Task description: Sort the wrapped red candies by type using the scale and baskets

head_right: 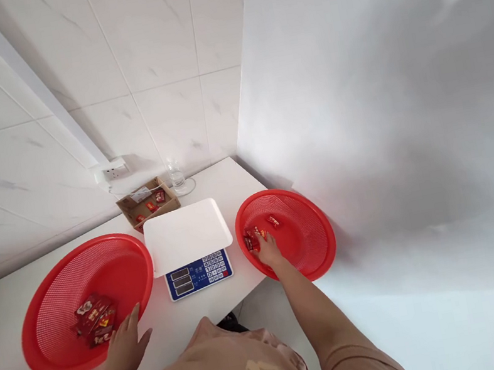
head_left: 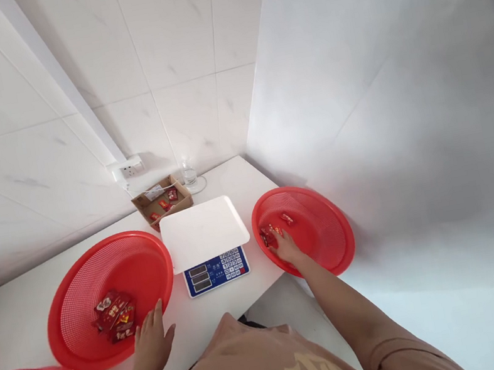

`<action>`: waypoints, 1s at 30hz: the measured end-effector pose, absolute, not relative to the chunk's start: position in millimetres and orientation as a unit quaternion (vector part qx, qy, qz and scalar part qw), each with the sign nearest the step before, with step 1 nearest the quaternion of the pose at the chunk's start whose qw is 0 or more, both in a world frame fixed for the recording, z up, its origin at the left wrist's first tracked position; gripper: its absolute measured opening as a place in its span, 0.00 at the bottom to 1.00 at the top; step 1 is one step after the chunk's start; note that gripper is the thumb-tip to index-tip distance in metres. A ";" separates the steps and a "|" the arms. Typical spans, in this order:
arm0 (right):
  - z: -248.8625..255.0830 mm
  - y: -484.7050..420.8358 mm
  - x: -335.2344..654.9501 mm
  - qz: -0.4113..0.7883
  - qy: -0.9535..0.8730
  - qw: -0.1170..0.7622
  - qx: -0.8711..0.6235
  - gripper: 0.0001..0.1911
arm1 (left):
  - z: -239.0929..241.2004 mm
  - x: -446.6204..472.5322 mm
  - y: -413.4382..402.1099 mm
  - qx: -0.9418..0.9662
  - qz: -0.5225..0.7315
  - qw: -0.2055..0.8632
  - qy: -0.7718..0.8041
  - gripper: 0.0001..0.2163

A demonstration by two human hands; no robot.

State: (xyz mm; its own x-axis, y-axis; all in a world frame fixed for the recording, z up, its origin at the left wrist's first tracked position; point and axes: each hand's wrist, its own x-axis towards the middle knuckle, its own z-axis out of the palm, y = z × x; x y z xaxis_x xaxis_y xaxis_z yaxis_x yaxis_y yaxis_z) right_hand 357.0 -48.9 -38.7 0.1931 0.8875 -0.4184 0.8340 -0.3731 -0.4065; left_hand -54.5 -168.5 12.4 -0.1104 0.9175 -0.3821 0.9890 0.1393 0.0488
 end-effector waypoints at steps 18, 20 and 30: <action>-61.2 -17.5 358.8 0.255 -0.582 -0.004 -0.772 0.23 | 3.2 -45.0 -148.6 0.627 -0.024 0.156 0.763 0.28; -59.9 -19.3 361.0 0.261 -0.575 0.032 -0.775 0.19 | 6.1 -39.3 -138.5 0.631 0.030 0.149 0.761 0.28; -33.2 -10.4 365.3 0.521 -0.187 0.502 -0.664 0.17 | 41.0 12.4 -111.1 0.667 0.270 0.193 0.667 0.22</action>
State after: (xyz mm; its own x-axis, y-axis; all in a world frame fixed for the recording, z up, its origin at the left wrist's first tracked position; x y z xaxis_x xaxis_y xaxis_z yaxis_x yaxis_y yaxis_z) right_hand 365.3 -10.4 -33.2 0.3874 0.7721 -0.5037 -0.2743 -0.4251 -0.8626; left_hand 12.4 -111.1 41.0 -0.0355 0.9940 0.1037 0.7855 -0.0364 0.6179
